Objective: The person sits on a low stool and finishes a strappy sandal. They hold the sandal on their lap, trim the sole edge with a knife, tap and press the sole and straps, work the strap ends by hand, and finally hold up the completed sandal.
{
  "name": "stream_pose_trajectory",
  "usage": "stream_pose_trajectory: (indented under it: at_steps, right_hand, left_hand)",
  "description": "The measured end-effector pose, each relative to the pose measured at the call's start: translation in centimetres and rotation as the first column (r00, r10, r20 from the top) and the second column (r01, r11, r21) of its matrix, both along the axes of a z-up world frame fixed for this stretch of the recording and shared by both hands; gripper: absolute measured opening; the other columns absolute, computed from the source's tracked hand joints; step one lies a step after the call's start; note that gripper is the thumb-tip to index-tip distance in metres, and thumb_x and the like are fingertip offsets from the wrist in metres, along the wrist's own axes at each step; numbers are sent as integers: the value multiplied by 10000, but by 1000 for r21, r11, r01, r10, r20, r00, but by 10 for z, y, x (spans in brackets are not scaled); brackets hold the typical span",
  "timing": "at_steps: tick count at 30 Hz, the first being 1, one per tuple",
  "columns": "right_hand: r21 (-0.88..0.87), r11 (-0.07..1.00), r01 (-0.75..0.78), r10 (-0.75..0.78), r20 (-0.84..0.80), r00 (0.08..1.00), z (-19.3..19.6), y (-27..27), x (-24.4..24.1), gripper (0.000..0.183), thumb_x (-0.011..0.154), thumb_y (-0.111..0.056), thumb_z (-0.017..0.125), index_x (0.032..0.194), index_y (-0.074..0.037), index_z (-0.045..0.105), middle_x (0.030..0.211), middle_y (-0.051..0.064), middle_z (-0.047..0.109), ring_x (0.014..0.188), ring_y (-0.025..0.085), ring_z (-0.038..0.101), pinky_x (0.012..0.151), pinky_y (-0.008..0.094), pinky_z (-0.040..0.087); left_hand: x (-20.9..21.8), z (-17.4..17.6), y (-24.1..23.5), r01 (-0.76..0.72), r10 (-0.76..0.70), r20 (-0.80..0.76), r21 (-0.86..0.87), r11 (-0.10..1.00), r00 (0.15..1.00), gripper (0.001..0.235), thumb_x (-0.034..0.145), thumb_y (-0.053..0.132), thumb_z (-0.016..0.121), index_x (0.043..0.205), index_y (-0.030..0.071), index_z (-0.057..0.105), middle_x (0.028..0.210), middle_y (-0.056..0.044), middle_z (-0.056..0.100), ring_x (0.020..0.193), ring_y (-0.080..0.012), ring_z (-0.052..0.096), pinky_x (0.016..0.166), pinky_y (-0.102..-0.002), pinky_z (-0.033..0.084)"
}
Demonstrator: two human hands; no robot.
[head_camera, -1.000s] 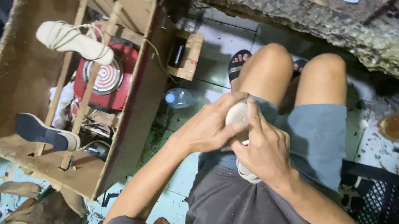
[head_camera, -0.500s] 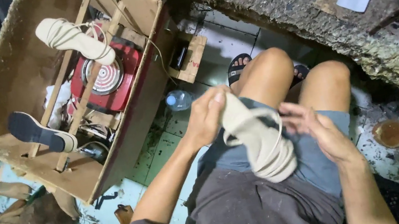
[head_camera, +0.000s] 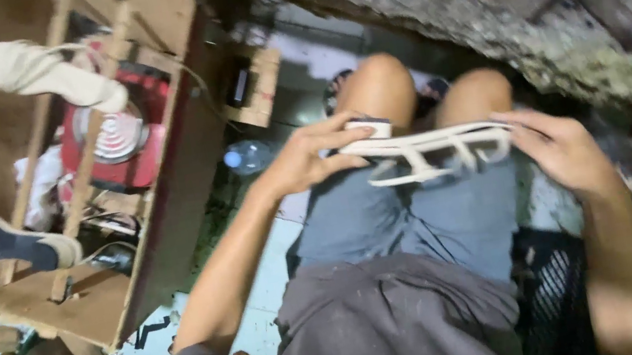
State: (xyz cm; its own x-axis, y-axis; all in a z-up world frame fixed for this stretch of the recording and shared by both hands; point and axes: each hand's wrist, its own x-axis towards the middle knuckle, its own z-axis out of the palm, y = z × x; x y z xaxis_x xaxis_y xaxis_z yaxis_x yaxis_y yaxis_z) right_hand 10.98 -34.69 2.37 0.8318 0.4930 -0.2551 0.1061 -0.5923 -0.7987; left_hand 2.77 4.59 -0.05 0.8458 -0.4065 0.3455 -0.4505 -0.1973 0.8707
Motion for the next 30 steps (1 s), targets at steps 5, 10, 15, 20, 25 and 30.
stream_pose_trajectory:
  at_steps: [5, 10, 15, 20, 25, 30]
  right_hand:
    - [5, 998, -65, 59, 354, 933, 19, 33, -14, 306, 945, -133, 695, 1248, -96, 721, 1193, 123, 725, 1052, 243, 676, 825, 354, 535]
    - [-101, 967, -233, 245, 613, 751, 42, 79, -21, 319, 909, -253, 739, 1208, -144, 729, 1179, 85, 730, 1041, 309, 694, 885, 434, 526]
    - [-183, 930, -320, 361, 632, 686, 24, 95, -21, 380, 872, -324, 744, 1195, -131, 690, 1108, 63, 721, 1006, 293, 684, 805, 423, 527]
    - [-111, 928, -355, 355, 548, 757, 37, 98, -18, 319, 927, -344, 690, 1162, -131, 725, 1092, 46, 745, 1014, 285, 693, 794, 413, 522]
    - [-145, 940, -309, 333, 592, 734, 33, 113, -28, 352, 907, -397, 692, 1140, -135, 722, 1092, 32, 741, 1014, 248, 697, 756, 401, 515]
    - [-134, 951, -279, 302, 598, 742, 17, 112, -33, 347, 858, -376, 705, 1115, -145, 730, 1082, 17, 745, 1015, 235, 694, 775, 383, 493]
  left_hand:
    - [-5, 16, -15, -122, 124, -10, 112, 986, 992, 430, 891, 121, 782, 1304, 125, 661, 1377, -205, 595, 1226, -392, 625, 1031, -468, 490]
    - [-4, 12, -45, -284, 269, 121, 127, 951, 956, 422, 821, 192, 862, 1222, 161, 733, 1281, -150, 644, 1156, -379, 643, 1020, -471, 500]
    - [1, -1, -61, -324, 303, 159, 124, 938, 939, 402, 797, 298, 882, 1167, 198, 761, 1204, -59, 656, 1094, -301, 632, 1011, -432, 499]
    - [-2, -1, -62, -330, 322, 95, 87, 940, 942, 329, 813, 293, 856, 1120, 204, 779, 1159, -47, 670, 1035, -299, 632, 954, -423, 515]
    - [-3, 12, -63, -323, 316, 85, 99, 941, 945, 279, 851, 299, 812, 1107, 192, 775, 1158, -51, 668, 1033, -309, 624, 927, -416, 523]
    - [-4, 28, -56, -209, 202, 65, 131, 969, 977, 267, 919, 236, 729, 1160, 122, 729, 1175, -148, 643, 1054, -390, 618, 919, -477, 516]
